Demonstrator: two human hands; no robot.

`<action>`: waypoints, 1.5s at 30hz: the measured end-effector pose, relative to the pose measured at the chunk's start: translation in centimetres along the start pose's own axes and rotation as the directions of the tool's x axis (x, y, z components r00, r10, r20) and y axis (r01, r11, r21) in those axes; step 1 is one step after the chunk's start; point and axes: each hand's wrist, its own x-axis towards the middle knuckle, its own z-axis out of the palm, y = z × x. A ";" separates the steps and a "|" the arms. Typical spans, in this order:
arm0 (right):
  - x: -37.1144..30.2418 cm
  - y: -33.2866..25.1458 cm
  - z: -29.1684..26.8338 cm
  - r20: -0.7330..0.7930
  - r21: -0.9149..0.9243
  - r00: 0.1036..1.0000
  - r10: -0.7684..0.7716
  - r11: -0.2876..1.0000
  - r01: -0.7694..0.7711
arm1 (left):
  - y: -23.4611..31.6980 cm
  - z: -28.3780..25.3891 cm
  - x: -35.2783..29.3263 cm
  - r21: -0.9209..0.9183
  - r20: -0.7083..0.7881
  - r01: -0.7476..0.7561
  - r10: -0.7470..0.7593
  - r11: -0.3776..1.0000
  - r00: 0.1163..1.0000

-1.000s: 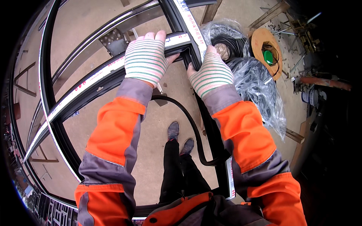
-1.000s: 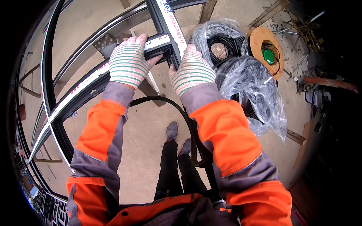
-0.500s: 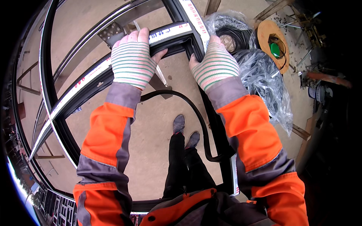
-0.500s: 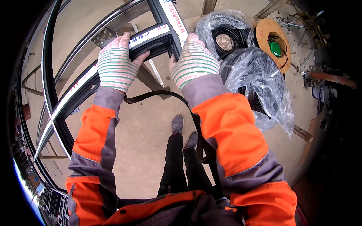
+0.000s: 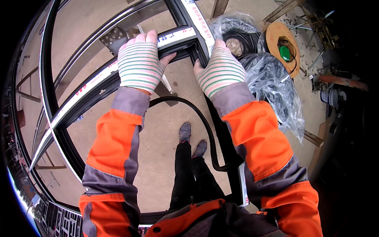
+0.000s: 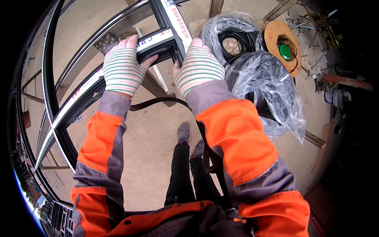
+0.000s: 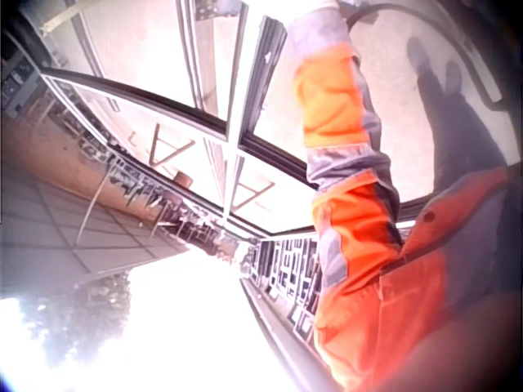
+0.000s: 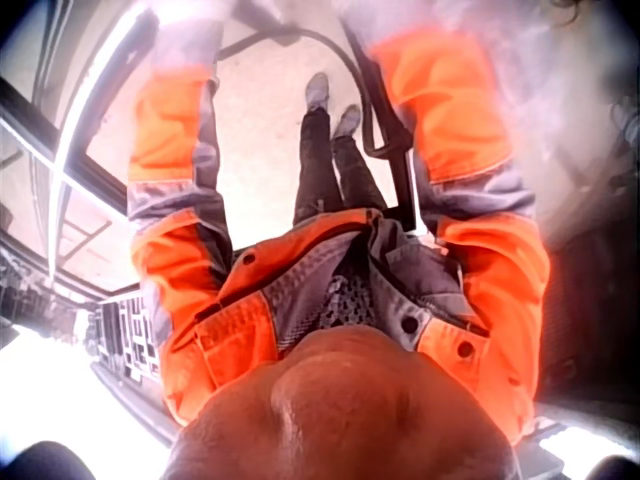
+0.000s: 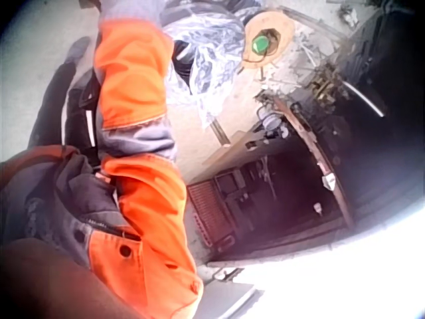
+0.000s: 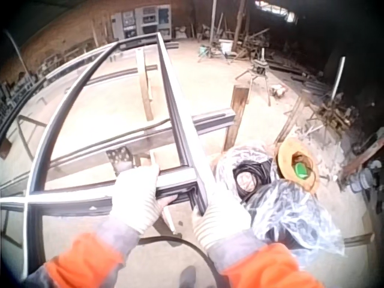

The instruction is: The person installs a black rubber seal into the groove of a white window frame. They press the seal along the frame's edges by hand, then use scissors to cut the excess material at the corners.

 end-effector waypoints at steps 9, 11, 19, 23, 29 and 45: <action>0.0 0.8 -0.4 -0.045 -0.005 0.999 -0.013 1.000 0.013 | 1.7 0.7 1.3 -0.017 -0.104 -0.068 0.066 0.998 0.992; 0.2 1.0 0.4 -0.059 -0.003 0.998 -0.027 1.000 0.027 | 1.3 0.8 1.1 -0.020 -0.101 -0.060 0.058 0.998 0.993; 0.4 0.6 -0.2 -0.055 -0.012 0.998 -0.021 1.000 0.020 | 1.2 0.5 0.9 -0.096 -0.100 -0.057 0.047 0.994 0.994; 1.1 -1.4 -1.6 -0.047 -0.079 0.999 0.010 0.997 -0.014 | 0.3 0.6 -0.8 -0.218 -0.274 -0.222 0.158 0.950 0.949; 2.2 -1.2 -2.0 -0.121 -0.180 0.989 0.085 0.978 -0.106 | -1.3 -0.3 -7.5 -0.338 -0.501 -0.132 -0.060 0.932 0.864; 2.2 -2.2 -0.4 -0.099 -0.206 0.995 0.023 0.978 -0.044 | -2.4 0.8 -8.6 -0.160 -0.226 -0.021 -0.016 0.987 0.974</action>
